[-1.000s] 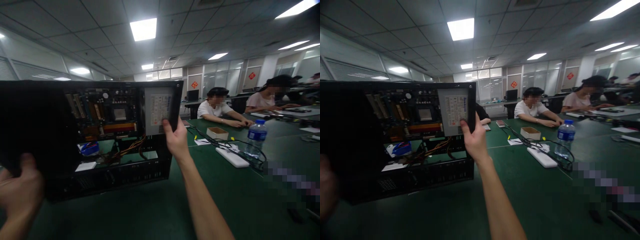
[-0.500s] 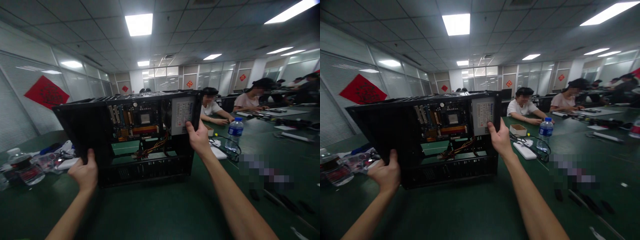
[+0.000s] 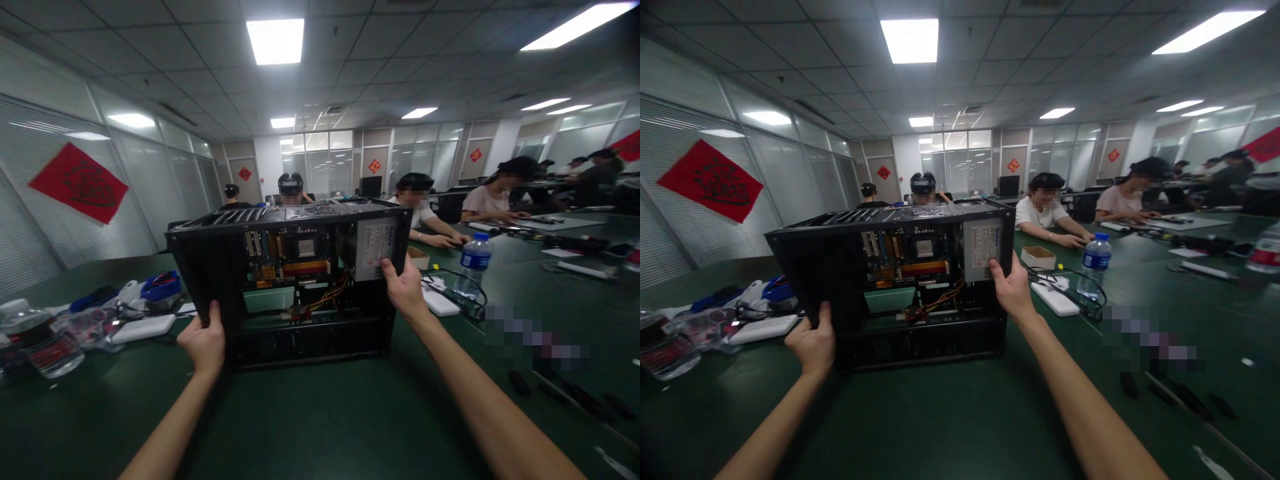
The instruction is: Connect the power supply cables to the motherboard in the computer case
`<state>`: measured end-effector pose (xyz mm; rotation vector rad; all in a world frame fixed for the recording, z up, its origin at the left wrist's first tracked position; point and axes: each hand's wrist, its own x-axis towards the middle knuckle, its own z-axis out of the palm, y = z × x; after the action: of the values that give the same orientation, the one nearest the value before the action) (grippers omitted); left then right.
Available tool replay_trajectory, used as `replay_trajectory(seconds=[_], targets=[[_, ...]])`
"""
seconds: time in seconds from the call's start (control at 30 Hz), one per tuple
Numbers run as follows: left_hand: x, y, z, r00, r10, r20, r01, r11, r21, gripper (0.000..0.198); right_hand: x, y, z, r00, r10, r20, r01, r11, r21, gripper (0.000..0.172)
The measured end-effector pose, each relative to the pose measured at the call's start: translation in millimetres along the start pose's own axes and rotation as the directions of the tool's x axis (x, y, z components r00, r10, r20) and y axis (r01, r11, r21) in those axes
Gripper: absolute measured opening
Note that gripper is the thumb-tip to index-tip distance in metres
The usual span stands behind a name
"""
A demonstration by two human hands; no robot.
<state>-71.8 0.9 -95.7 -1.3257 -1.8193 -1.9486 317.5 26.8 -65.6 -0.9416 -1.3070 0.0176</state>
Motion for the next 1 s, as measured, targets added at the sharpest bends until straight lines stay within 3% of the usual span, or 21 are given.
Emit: replay_trajectory(seconds=[0.2,0.43,0.57,0.63,0.73,0.77,0.8,0.87,0.9,0.93,0.97,1.0], targets=[[-2.7,-3.4,3.4,0.998,-0.049,0.036,0.05,0.998,-0.023,0.047,3.2,5.6,3.0,1.0,-0.005,0.024,0.007,0.998,-0.061,0.056],[-7.6,-3.5,-3.9,0.996,-0.074,0.055,0.076,0.996,-0.039,0.045,8.7,15.1,-6.7,0.998,-0.016,0.059,0.027,0.981,-0.193,0.065],[-8.1,-8.7,-5.8,0.992,-0.077,0.097,0.083,0.995,-0.051,0.043,8.1,20.5,-7.7,0.998,-0.008,0.055,0.021,0.968,-0.25,0.06],[-7.8,-12.3,-4.3,0.992,-0.028,0.122,0.037,0.997,-0.072,0.039,7.6,23.0,-6.4,0.998,-0.001,0.06,0.017,0.964,-0.264,0.058],[-6.6,-16.2,-3.3,0.978,0.208,0.013,-0.206,0.972,-0.11,0.04,6.8,17.3,-4.9,0.994,-0.105,0.022,0.107,0.957,-0.268,0.059],[-6.2,-16.2,-4.6,0.947,0.318,-0.054,-0.322,0.94,-0.109,0.049,5.9,11.0,-4.5,0.975,-0.219,-0.038,0.199,0.937,-0.285,0.06],[-6.0,-14.8,-6.8,0.892,0.436,-0.118,-0.448,0.889,-0.097,0.056,4.2,2.4,-3.9,0.922,-0.378,-0.089,0.334,0.889,-0.314,0.06],[-6.9,-7.3,-13.5,0.705,0.695,-0.14,-0.707,0.704,-0.066,0.057,-1.9,-19.9,-0.6,0.728,-0.683,-0.06,0.631,0.701,-0.332,0.051],[-8.2,-0.8,-16.9,0.582,0.808,-0.084,-0.813,0.577,-0.079,0.05,-6.2,-31.8,3.0,0.637,-0.769,0.046,0.748,0.603,-0.276,0.038],[-10.1,7.3,-19.5,0.464,0.886,-0.004,-0.879,0.459,-0.131,0.041,-10.8,-42.9,8.0,0.603,-0.773,0.198,0.797,0.578,-0.173,0.02],[-12.6,16.8,-20.6,0.377,0.92,0.105,-0.893,0.392,-0.22,0.034,-15.3,-51.9,14.7,0.615,-0.694,0.374,0.767,0.636,-0.079,0.006],[-15.2,27.1,-19.6,0.35,0.916,0.198,-0.855,0.399,-0.331,0.029,-19.2,-58.1,22.8,0.636,-0.54,0.551,0.679,0.731,-0.068,0.014]])
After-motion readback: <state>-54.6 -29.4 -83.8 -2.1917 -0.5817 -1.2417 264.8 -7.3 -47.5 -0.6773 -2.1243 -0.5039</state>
